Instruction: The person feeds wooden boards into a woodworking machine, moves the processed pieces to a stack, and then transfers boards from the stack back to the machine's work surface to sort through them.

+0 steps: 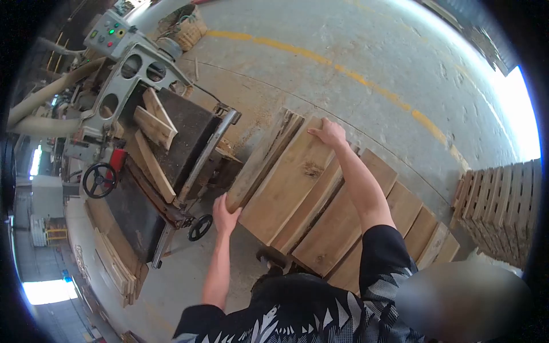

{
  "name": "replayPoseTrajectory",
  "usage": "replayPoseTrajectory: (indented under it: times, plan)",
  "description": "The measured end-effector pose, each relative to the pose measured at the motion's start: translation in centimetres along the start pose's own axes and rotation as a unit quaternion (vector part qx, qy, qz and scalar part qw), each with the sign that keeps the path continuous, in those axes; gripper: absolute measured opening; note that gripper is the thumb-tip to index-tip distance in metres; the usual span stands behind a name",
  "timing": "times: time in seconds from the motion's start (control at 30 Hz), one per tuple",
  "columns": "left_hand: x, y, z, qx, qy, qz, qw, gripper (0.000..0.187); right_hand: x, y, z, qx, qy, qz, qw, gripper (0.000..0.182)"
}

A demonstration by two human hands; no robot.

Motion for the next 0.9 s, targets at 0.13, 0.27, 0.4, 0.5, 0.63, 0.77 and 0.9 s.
replayPoseTrajectory:
  times: [0.13, 0.27, 0.4, 0.5, 0.63, 0.77, 0.9]
  plan:
    - [-0.3, 3.3, 0.1, 0.132, 0.040, -0.028, 0.990, 0.070, 1.0, -0.4, 0.3, 0.023, -0.018, -0.010, 1.000, 0.074]
    - [0.0, 1.2, -7.3, 0.133, 0.046, -0.081, 0.987, 0.063, 1.2, -2.9, 0.6, -0.170, -0.101, -0.061, 0.978, 0.077]
    - [3.1, -7.9, -15.9, 0.104, 0.019, -0.188, 0.977, 0.067, 4.3, -10.2, 2.0, -0.225, -0.157, -0.096, 0.957, 0.071]
    - [10.3, -21.1, -16.7, 0.003, -0.099, -0.313, 0.944, 0.072, 6.2, -16.0, 4.5, -0.206, -0.135, -0.128, 0.961, 0.067]
    - [17.8, -37.5, -14.1, -0.159, -0.169, -0.450, 0.863, 0.071, 8.0, -22.4, 7.8, -0.231, -0.121, -0.136, 0.956, 0.063]
    - [22.6, -45.3, -14.6, -0.263, -0.179, -0.556, 0.768, 0.067, 10.8, -24.5, 10.8, -0.253, -0.120, -0.118, 0.953, 0.057]
    - [28.7, -45.3, -15.9, -0.255, -0.150, -0.571, 0.766, 0.065, 10.4, -23.7, 12.4, -0.214, -0.106, -0.039, 0.970, 0.062]
Point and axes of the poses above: each hand's wrist, its own y-axis towards the middle knuckle, its own z-axis out of the palm, x = y × z, the point moved 10 cm from there along y, towards the middle knuckle, and after that the axes turned 5 degrees about -z, right-handed, at the moved point
